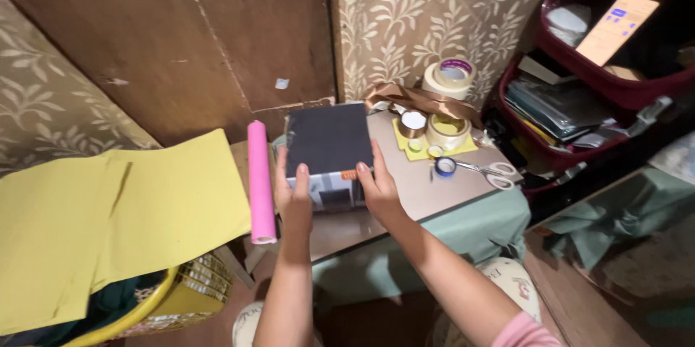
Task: The person places a white plastic bag and several small boxes into a cardboard box, then closes the lid. They then use scissors to cut multiple pieces of clear tape from a roll.
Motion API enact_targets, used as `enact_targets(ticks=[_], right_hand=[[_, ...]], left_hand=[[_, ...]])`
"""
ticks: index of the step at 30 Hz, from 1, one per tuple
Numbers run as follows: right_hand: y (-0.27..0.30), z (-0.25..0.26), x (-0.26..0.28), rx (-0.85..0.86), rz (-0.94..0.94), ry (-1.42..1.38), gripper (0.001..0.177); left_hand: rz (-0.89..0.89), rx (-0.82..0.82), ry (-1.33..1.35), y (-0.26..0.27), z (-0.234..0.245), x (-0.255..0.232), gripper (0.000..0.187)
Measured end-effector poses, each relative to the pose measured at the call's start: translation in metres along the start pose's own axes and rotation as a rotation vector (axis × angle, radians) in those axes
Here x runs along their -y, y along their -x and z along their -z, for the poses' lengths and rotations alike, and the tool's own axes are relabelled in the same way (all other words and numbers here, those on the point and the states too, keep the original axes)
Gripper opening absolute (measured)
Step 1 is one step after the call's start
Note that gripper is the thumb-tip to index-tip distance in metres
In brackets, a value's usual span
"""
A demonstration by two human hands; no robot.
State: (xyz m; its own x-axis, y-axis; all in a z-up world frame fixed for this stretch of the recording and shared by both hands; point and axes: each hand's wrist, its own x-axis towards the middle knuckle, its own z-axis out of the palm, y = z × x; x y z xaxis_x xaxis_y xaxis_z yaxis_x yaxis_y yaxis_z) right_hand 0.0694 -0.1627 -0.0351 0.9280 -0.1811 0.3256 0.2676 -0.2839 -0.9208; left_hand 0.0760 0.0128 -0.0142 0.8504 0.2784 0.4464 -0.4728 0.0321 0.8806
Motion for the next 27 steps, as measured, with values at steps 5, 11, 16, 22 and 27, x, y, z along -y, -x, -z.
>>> enact_targets(ticks=[5, 11, 16, 22, 27], right_hand=[[-0.009, 0.031, -0.029, 0.148, 0.258, -0.085, 0.057], [-0.002, 0.109, -0.116, -0.254, -0.055, 0.253, 0.039], [0.005, 0.157, -0.149, -0.293, 0.016, 0.651, 0.048], [-0.001, 0.160, -0.134, -0.225, 0.074, 0.906, 0.043], [-0.016, 0.133, -0.106, -0.175, -0.047, 0.416, 0.047]], left_hand=[[0.149, -0.091, 0.086, 0.027, -0.013, 0.000, 0.063], [0.128, -0.021, -0.039, 0.063, -0.006, 0.024, 0.064], [0.341, -0.117, -0.375, 0.052, -0.012, 0.050, 0.083], [0.341, -0.187, -0.698, 0.058, -0.032, 0.067, 0.084], [0.208, -0.148, -0.587, 0.069, -0.034, 0.071, 0.073]])
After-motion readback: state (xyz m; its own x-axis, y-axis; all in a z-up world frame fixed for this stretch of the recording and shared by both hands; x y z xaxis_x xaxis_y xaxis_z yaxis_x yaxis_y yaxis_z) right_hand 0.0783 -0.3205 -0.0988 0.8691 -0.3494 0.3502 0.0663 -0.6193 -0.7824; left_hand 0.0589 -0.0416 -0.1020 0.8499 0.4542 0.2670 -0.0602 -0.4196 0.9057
